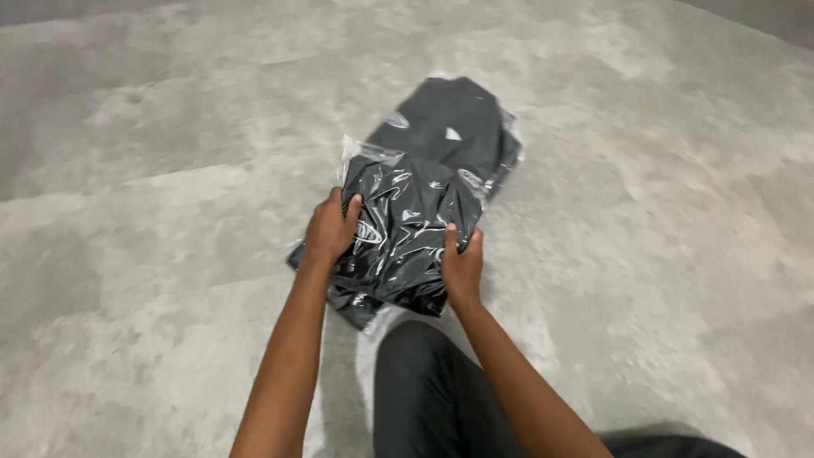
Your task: The person sits on the floor and folds black shirts, then places each folded shirt into a clear plastic bag. They smooth the plastic around the shirt and stack the packaged items on the floor.
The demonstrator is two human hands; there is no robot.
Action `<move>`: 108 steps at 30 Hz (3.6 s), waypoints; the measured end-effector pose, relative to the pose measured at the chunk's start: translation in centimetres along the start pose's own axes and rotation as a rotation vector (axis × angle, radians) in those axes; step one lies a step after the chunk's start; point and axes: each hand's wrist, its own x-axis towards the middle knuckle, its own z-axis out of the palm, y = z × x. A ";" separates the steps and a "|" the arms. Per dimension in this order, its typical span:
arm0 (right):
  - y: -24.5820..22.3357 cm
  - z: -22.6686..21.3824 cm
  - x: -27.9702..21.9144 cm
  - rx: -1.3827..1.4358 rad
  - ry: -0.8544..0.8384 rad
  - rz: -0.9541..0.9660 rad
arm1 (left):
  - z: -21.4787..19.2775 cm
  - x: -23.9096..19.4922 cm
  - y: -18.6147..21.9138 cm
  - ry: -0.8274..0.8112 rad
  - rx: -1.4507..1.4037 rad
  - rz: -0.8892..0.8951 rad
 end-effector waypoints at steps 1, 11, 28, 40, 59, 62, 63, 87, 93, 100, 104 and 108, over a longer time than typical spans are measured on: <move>-0.1 1.4 -0.9 -0.007 -0.017 -0.006 | -1.3 0.0 -1.3 0.013 -0.002 -0.015; 2.7 7.7 -1.1 0.140 -0.517 0.182 | -5.2 2.7 -9.7 -0.155 0.165 -0.126; 3.3 6.4 0.7 0.065 -0.387 0.408 | 5.0 8.7 -10.5 -0.416 0.225 -0.107; 4.7 4.9 1.1 -0.537 -0.139 0.001 | 4.1 5.1 -6.8 -0.068 0.220 0.147; 2.3 7.7 0.5 -1.270 -0.675 -0.599 | 5.1 0.1 -5.4 -0.279 0.499 0.234; 2.9 7.9 1.0 -1.287 -0.702 -0.594 | 5.9 0.5 -6.2 -0.296 0.524 0.225; 3.2 8.0 1.2 -1.311 -0.708 -0.605 | 6.1 0.6 -6.5 -0.305 0.527 0.215; 4.7 6.0 3.1 -1.113 -0.795 -0.652 | 6.3 0.9 -5.5 -0.412 0.689 0.168; 8.6 1.7 4.1 -1.072 -0.836 -0.723 | 6.4 1.8 -5.4 -0.459 0.735 0.141; 9.4 -7.9 3.7 -0.998 -0.813 -0.612 | 13.3 -0.8 1.0 -0.316 1.158 0.149; 11.7 -14.1 4.6 -1.044 -0.619 -0.607 | 20.0 -3.6 6.3 -0.395 1.004 0.175; 17.0 -21.6 5.3 -1.159 -0.300 -0.602 | 25.9 -7.2 12.6 -0.558 0.763 0.398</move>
